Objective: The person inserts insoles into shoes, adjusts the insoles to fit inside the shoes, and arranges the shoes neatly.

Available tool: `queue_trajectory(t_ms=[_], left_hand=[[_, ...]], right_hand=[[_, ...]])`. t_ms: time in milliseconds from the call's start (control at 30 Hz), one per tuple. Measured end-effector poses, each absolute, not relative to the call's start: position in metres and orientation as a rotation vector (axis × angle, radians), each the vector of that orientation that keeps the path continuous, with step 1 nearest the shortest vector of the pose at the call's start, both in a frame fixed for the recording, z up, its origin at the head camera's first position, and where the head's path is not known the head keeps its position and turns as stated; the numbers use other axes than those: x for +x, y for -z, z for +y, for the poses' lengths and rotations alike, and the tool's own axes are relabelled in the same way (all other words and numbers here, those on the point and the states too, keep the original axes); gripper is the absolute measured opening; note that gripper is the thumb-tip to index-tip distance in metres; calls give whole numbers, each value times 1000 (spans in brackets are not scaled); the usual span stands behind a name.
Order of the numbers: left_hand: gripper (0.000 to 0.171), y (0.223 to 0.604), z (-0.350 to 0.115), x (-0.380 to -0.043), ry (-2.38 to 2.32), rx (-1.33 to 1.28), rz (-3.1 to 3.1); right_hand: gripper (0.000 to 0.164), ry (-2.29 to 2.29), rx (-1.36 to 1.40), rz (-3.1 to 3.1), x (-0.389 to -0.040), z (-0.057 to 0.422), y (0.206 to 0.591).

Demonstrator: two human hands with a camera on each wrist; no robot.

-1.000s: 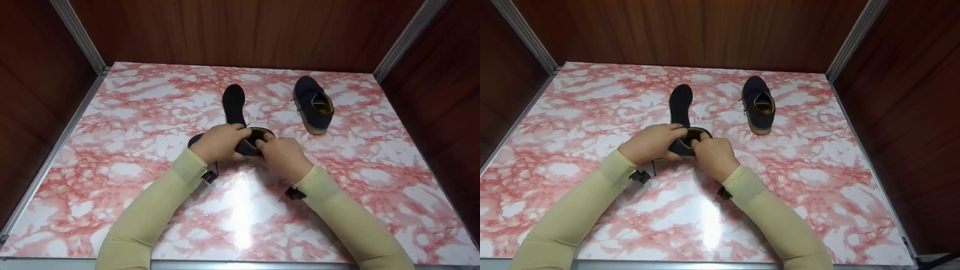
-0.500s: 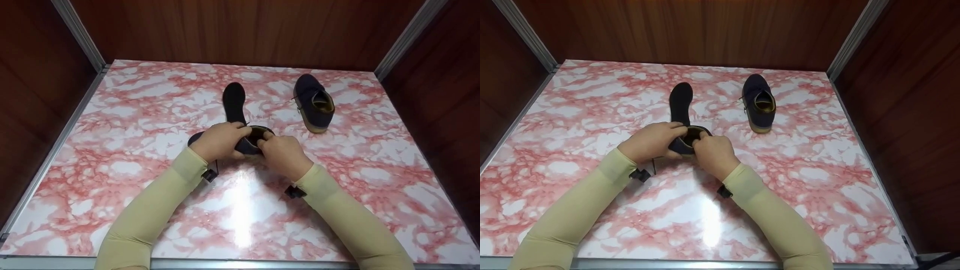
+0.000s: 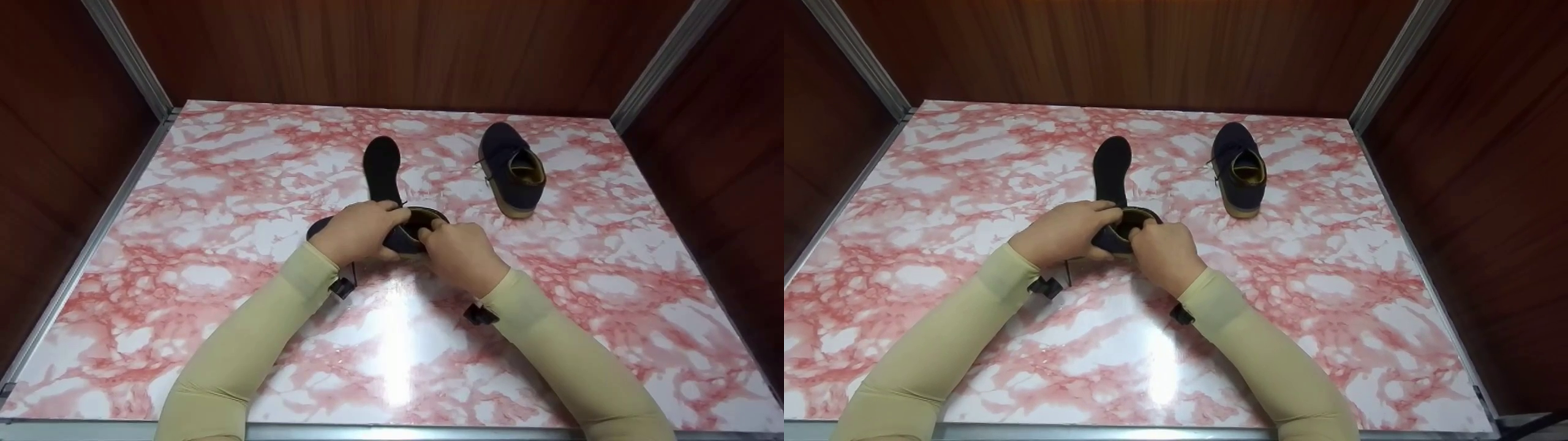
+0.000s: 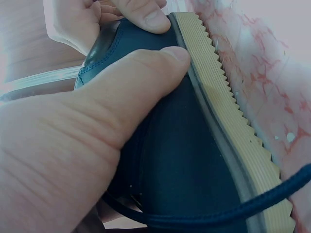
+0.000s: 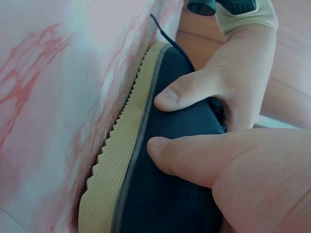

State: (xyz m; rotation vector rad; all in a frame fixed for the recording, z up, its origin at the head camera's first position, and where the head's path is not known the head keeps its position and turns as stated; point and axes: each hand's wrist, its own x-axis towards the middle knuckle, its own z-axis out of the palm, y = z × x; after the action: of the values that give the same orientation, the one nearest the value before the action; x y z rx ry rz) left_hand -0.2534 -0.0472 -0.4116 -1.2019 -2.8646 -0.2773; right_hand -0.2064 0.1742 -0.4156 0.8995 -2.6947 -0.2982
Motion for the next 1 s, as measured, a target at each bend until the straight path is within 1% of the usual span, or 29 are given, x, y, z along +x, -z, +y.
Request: queue_trajectory(t_ms=[233,600,800,900,1000], left_hand=[[63,412,-47,-253,289,-1203,-2852],[60,411,-47,-253,307,-1216,-2830],[61,412,-46,-254,287,-1215,-2864],[62,413,-46,-255,272,-1212,-2883],[61,412,-47,-257,263,-1212,-2882]], right_hand=[[10,275,931,-2696,-210,177,417],[15,193,911,-2721,-211,178,415],[16,147,1038,-2559,-212,182,416],[21,107,1108,-2550,-214,184,417],[34,84,1129,-2618,-217,184,416]])
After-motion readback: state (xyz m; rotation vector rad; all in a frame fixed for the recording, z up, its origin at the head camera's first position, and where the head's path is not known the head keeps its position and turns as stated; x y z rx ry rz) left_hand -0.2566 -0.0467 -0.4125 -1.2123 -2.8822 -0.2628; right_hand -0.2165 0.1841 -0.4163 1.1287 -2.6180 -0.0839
